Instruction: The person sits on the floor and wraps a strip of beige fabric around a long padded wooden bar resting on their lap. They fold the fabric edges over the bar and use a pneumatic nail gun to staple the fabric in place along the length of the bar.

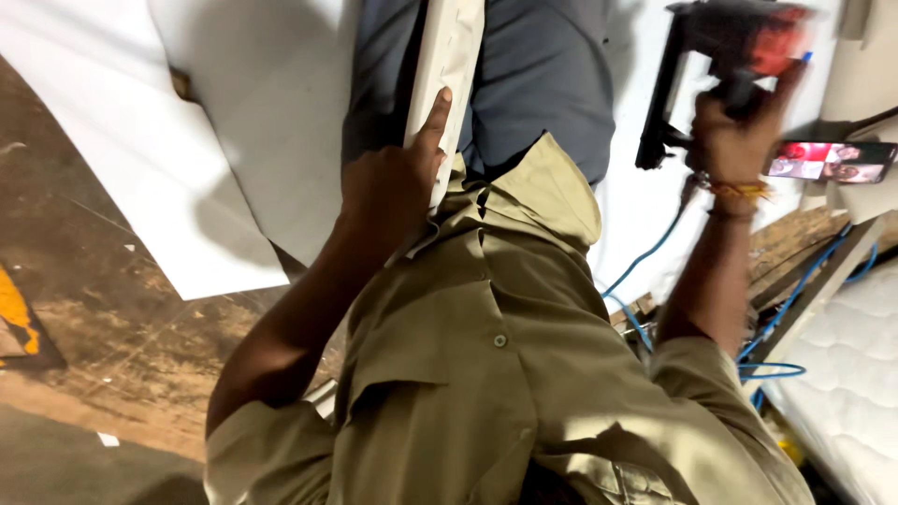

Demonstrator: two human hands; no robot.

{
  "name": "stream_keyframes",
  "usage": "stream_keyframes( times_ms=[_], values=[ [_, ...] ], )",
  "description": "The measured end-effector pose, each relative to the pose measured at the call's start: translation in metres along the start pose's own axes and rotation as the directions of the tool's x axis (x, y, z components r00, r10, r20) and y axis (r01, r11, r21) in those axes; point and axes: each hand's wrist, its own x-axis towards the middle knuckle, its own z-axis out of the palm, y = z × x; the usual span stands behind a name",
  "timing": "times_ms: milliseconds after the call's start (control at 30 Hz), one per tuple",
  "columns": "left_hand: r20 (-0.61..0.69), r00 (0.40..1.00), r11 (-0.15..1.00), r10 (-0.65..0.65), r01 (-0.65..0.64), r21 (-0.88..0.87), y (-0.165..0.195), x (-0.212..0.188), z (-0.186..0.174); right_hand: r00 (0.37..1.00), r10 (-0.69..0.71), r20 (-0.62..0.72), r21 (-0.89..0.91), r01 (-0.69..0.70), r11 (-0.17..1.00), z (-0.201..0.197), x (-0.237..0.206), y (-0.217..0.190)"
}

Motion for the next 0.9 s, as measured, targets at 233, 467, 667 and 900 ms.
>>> stream_keyframes(
  times_ms=[233, 467, 667, 900],
  values=[
    [0.05, 0.998, 0.996, -0.035, 0.031, 0.087, 0.009, -0.001, 0.003, 0.873, -0.072, 0.482, 0.071, 0.044, 0.997, -0.005, -0.02, -0.149],
    [0.045, 0.995, 0.988, -0.087, 0.08, 0.133, 0.012, -0.005, 0.009, 0.631, -0.245, 0.736, -0.031, 0.393, 0.919, 0.079, 0.002, -0.178],
    [0.066, 0.992, 0.99, -0.111, 0.104, 0.099, 0.011, -0.002, 0.01, 0.63, -0.271, 0.728, -0.066, 0.457, 0.887, 0.09, 0.002, -0.178],
    [0.106, 0.987, 0.99, -0.12, 0.112, 0.086, 0.012, -0.001, 0.005, 0.621, -0.293, 0.727, -0.052, 0.475, 0.878, 0.091, 0.004, -0.174]
  ],
)
